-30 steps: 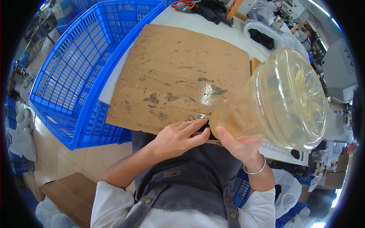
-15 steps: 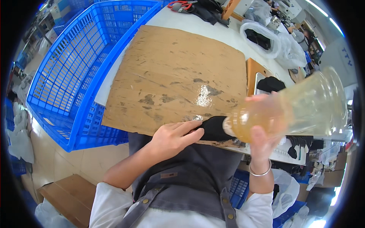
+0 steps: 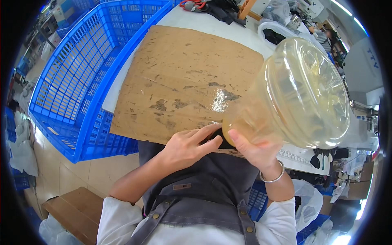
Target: Apply adhesive to shoe components and arrange them on a workspace.
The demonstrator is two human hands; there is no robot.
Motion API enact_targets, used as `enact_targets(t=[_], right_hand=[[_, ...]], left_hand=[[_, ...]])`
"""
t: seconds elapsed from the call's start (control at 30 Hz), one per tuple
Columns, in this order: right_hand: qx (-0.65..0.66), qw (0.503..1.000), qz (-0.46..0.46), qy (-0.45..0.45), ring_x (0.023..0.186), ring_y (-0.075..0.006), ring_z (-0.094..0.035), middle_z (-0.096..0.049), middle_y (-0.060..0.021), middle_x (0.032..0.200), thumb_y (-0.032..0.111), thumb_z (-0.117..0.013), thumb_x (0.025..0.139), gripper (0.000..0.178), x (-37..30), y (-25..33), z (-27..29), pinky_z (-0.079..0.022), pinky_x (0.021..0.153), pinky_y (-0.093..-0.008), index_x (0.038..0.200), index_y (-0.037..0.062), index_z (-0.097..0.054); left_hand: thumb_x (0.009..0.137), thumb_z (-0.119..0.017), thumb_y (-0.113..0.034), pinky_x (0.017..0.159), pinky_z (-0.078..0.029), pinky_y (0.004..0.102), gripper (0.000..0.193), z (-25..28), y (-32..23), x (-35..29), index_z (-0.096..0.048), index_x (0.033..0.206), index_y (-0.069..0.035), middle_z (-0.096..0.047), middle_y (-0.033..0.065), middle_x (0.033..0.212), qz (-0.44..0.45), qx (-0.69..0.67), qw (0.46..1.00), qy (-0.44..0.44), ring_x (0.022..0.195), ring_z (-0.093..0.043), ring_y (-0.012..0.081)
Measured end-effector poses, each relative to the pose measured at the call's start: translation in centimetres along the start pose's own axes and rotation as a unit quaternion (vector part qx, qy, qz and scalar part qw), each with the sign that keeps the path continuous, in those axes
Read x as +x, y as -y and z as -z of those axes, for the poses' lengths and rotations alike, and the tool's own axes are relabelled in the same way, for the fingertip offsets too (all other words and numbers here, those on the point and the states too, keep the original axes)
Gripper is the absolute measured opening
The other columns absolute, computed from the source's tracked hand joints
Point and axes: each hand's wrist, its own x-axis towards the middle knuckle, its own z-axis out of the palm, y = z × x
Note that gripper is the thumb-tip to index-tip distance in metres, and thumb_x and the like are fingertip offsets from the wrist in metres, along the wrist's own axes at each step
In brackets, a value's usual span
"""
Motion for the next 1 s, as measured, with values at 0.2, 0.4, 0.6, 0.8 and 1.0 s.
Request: enact_targets(t=[0.2, 0.4, 0.6, 0.8, 1.0], right_hand=[[-0.036, 0.998, 0.014, -0.04, 0.096, -0.0189, -0.059, -0.059, -0.0117, 0.108, 0.004, -0.077, 0.068, 0.062, 1.0, 0.2, 3.2, -0.048, 0.085, -0.033, 0.121, -0.0024, -0.045], [0.003, 0.986, 0.017, -0.168, 0.104, -0.0263, -0.056, -0.055, -0.0185, 0.113, 0.023, -0.067, 0.077, 0.059, -0.5, 0.2, 6.4, -0.047, 0.089, -0.0376, 0.124, -0.003, -0.042], [-0.066, 0.956, 0.08, -0.273, 0.102, -0.0298, -0.056, -0.053, -0.0223, 0.113, 0.029, -0.064, 0.079, 0.064, 0.0, 2.6, 6.1, -0.049, 0.087, -0.0392, 0.128, -0.0023, -0.037], [-0.021, 0.996, 0.064, -0.065, 0.099, -0.0241, -0.054, -0.053, -0.0185, 0.111, 0.027, -0.073, 0.073, 0.073, -0.1, 2.0, 0.6, -0.046, 0.083, -0.0339, 0.129, 0.0014, -0.034], [-0.011, 0.996, 0.093, 0.006, 0.101, -0.0221, -0.053, -0.053, -0.0148, 0.11, 0.009, -0.075, 0.069, 0.062, -0.5, 0.2, -0.6, -0.046, 0.084, -0.0335, 0.121, -0.0011, -0.043]], left_hand=[[0.075, -0.06, -0.01, 0.064, -0.052, 0.031, 0.03, 0.0, 0.0, 0.1, -0.05, 0.103, -0.011, -0.055, 0.0123, 0.116, 0.012, 0.005, 1.0, 0.008, 0.081, -0.064, 0.0238], [0.072, -0.064, -0.01, 0.062, -0.053, 0.0298, 0.025, -0.2, 0.0, 0.1, -0.056, 0.095, -0.01, -0.061, 0.0095, 0.105, 0.024, -0.039, 0.998, -0.03, 0.079, -0.066, 0.0217], [0.072, -0.064, -0.01, 0.061, -0.053, 0.0297, 0.024, -0.1, 0.1, 0.1, -0.058, 0.095, -0.009, -0.062, 0.0088, 0.103, 0.021, -0.04, 0.998, -0.043, 0.078, -0.066, 0.0206], [0.071, -0.065, -0.01, 0.061, -0.053, 0.0302, 0.027, -0.1, 0.0, 0.1, -0.058, 0.097, -0.009, -0.062, 0.0085, 0.104, 0.024, -0.043, 0.998, -0.04, 0.078, -0.066, 0.0209], [0.071, -0.065, -0.01, 0.064, -0.053, 0.0299, 0.027, 0.2, -0.3, 0.4, -0.058, 0.097, -0.009, -0.061, 0.0091, 0.105, 0.021, -0.042, 0.999, -0.016, 0.08, -0.065, 0.021]])
